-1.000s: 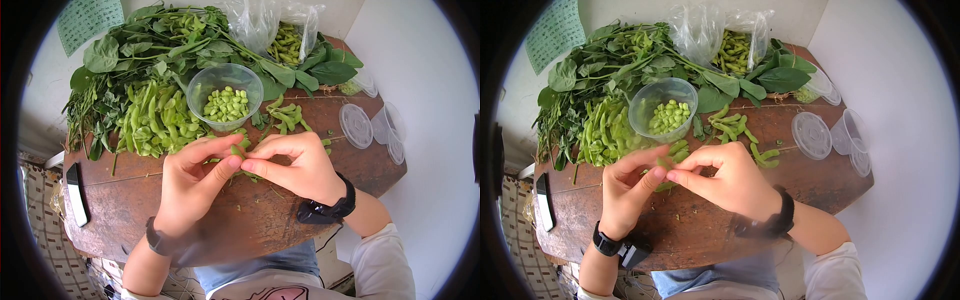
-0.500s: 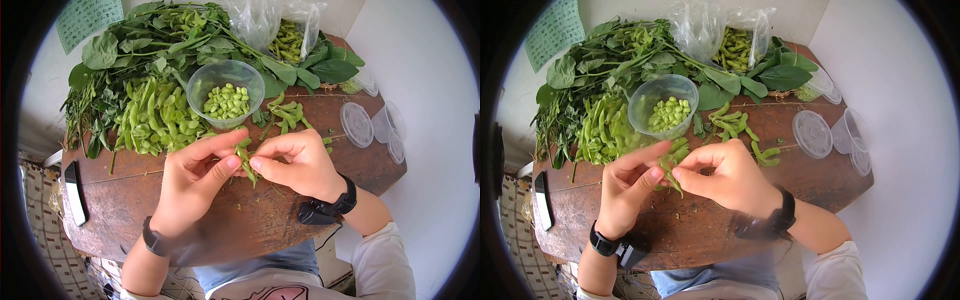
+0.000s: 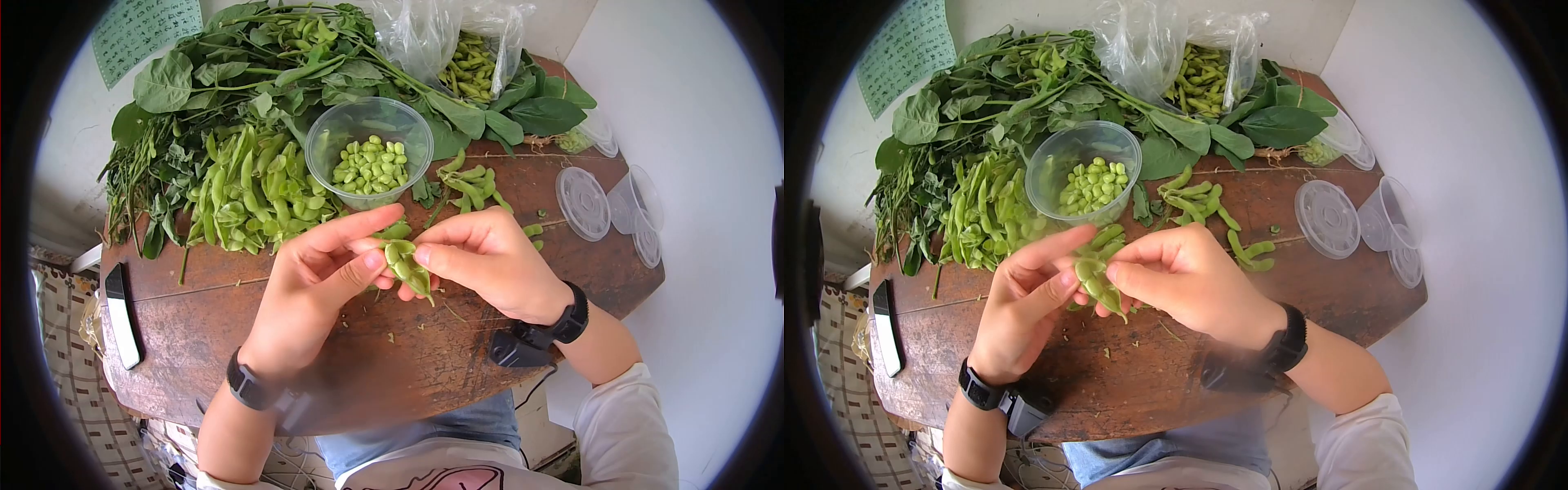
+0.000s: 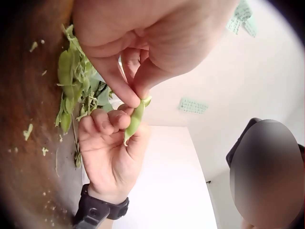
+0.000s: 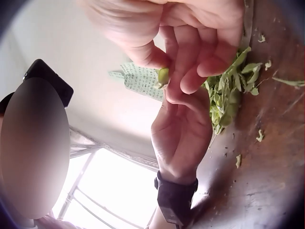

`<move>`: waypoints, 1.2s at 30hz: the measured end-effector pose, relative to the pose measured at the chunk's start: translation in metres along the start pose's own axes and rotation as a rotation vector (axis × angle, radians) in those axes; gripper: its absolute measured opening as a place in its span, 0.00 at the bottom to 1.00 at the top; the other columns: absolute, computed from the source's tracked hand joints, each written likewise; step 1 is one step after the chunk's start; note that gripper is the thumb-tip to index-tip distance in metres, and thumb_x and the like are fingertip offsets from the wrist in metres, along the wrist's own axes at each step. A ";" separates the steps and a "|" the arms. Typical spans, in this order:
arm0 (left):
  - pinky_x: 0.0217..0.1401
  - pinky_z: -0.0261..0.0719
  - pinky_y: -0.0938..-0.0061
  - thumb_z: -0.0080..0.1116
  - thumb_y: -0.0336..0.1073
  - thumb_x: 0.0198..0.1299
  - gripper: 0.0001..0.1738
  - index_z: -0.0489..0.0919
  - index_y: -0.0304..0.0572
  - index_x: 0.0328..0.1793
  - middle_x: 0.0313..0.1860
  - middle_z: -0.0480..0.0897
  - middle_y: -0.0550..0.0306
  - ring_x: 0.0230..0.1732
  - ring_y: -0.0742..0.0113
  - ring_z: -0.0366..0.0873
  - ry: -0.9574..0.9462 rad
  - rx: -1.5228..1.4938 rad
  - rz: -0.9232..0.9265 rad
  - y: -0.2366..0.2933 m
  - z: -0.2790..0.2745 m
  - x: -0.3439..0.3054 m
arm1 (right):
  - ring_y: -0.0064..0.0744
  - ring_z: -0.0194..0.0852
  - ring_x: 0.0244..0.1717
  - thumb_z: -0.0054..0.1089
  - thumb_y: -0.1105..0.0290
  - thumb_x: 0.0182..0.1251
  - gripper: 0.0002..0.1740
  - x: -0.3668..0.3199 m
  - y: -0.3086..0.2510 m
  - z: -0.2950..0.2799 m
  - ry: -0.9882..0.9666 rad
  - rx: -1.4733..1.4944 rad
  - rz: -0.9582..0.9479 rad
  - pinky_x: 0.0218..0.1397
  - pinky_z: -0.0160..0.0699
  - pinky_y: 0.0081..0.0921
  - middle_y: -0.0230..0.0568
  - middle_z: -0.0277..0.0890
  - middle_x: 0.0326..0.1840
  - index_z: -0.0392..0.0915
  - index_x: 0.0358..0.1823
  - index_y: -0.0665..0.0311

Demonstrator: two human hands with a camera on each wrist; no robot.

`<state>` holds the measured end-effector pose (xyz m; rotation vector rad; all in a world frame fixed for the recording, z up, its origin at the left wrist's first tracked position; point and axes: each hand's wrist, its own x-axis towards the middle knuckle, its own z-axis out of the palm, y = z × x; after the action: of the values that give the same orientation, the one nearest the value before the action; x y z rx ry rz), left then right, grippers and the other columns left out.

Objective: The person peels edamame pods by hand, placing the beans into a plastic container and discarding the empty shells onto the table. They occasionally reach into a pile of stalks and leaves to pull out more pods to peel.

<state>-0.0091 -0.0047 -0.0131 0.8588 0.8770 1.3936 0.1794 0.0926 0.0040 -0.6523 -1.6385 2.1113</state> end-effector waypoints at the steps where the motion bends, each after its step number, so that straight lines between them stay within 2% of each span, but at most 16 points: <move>1: 0.50 0.79 0.77 0.56 0.27 0.68 0.22 0.73 0.32 0.68 0.39 0.83 0.60 0.41 0.74 0.79 -0.003 -0.004 -0.008 -0.002 -0.002 0.001 | 0.29 0.85 0.40 0.52 0.74 0.74 0.12 0.000 -0.001 -0.002 -0.019 0.004 0.042 0.41 0.80 0.21 0.44 0.84 0.39 0.79 0.48 0.77; 6: 0.51 0.79 0.79 0.56 0.28 0.68 0.21 0.74 0.33 0.66 0.41 0.84 0.60 0.43 0.76 0.79 0.023 -0.005 -0.026 -0.001 -0.001 0.002 | 0.27 0.84 0.39 0.52 0.72 0.75 0.12 0.001 -0.002 0.001 -0.019 0.015 0.086 0.40 0.80 0.20 0.42 0.83 0.38 0.79 0.46 0.75; 9: 0.52 0.79 0.79 0.60 0.28 0.66 0.20 0.76 0.33 0.64 0.41 0.83 0.60 0.44 0.76 0.79 0.122 0.098 -0.031 -0.001 0.004 0.002 | 0.22 0.81 0.35 0.53 0.73 0.73 0.10 -0.001 0.003 0.008 0.096 -0.161 0.025 0.39 0.78 0.19 0.40 0.83 0.35 0.79 0.45 0.75; 11: 0.52 0.79 0.79 0.66 0.28 0.62 0.22 0.77 0.33 0.62 0.41 0.82 0.60 0.43 0.76 0.79 0.129 0.269 -0.012 0.002 0.012 0.001 | 0.17 0.76 0.29 0.61 0.73 0.67 0.08 -0.002 0.011 0.008 0.195 -0.341 -0.133 0.31 0.74 0.16 0.38 0.83 0.33 0.82 0.41 0.72; 12: 0.52 0.79 0.79 0.66 0.28 0.62 0.22 0.77 0.33 0.62 0.41 0.82 0.60 0.43 0.76 0.79 0.129 0.269 -0.013 0.002 0.014 0.000 | 0.17 0.76 0.29 0.61 0.73 0.67 0.08 -0.002 0.009 0.007 0.196 -0.341 -0.133 0.31 0.74 0.16 0.38 0.83 0.33 0.82 0.41 0.72; 14: 0.51 0.77 0.80 0.68 0.29 0.60 0.25 0.75 0.33 0.63 0.45 0.82 0.61 0.45 0.76 0.79 0.127 0.432 0.019 0.002 0.015 -0.001 | 0.17 0.75 0.26 0.64 0.74 0.64 0.06 -0.004 0.004 0.006 0.180 -0.640 -0.289 0.29 0.74 0.17 0.37 0.83 0.31 0.84 0.38 0.70; 18: 0.50 0.80 0.79 0.70 0.28 0.58 0.23 0.77 0.33 0.60 0.41 0.81 0.61 0.43 0.75 0.79 0.165 0.457 0.062 0.000 0.012 0.002 | 0.16 0.75 0.27 0.65 0.74 0.64 0.05 -0.001 0.011 0.007 0.210 -0.581 -0.358 0.30 0.74 0.16 0.38 0.83 0.31 0.85 0.38 0.69; 21: 0.49 0.80 0.80 0.68 0.26 0.58 0.25 0.75 0.33 0.61 0.41 0.81 0.60 0.43 0.75 0.80 0.176 0.415 0.027 0.001 0.012 0.001 | 0.15 0.74 0.28 0.63 0.75 0.66 0.06 -0.002 0.011 0.011 0.245 -0.418 -0.298 0.30 0.73 0.15 0.35 0.82 0.30 0.84 0.40 0.71; 23: 0.48 0.81 0.80 0.68 0.25 0.58 0.28 0.71 0.33 0.64 0.41 0.82 0.58 0.42 0.74 0.81 0.170 0.248 -0.004 0.004 0.013 0.000 | 0.14 0.73 0.28 0.61 0.74 0.69 0.08 -0.003 0.007 0.012 0.199 -0.233 -0.133 0.30 0.73 0.15 0.32 0.81 0.30 0.83 0.43 0.72; 29: 0.48 0.84 0.77 0.67 0.23 0.58 0.30 0.67 0.32 0.66 0.43 0.83 0.52 0.43 0.71 0.82 0.170 0.172 -0.009 0.007 0.011 0.002 | 0.14 0.72 0.31 0.56 0.72 0.73 0.10 0.002 0.007 0.005 0.114 -0.166 -0.081 0.33 0.72 0.15 0.29 0.78 0.32 0.80 0.47 0.73; 36: 0.47 0.85 0.76 0.65 0.22 0.59 0.28 0.66 0.32 0.64 0.43 0.83 0.50 0.42 0.69 0.82 0.140 0.138 0.013 0.009 0.011 0.001 | 0.15 0.72 0.31 0.54 0.71 0.74 0.11 0.003 0.008 0.002 0.081 -0.102 -0.066 0.34 0.72 0.15 0.30 0.77 0.32 0.80 0.48 0.73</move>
<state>-0.0036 -0.0036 -0.0004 0.8802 1.0870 1.4305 0.1751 0.0908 -0.0036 -0.6959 -1.7081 1.9401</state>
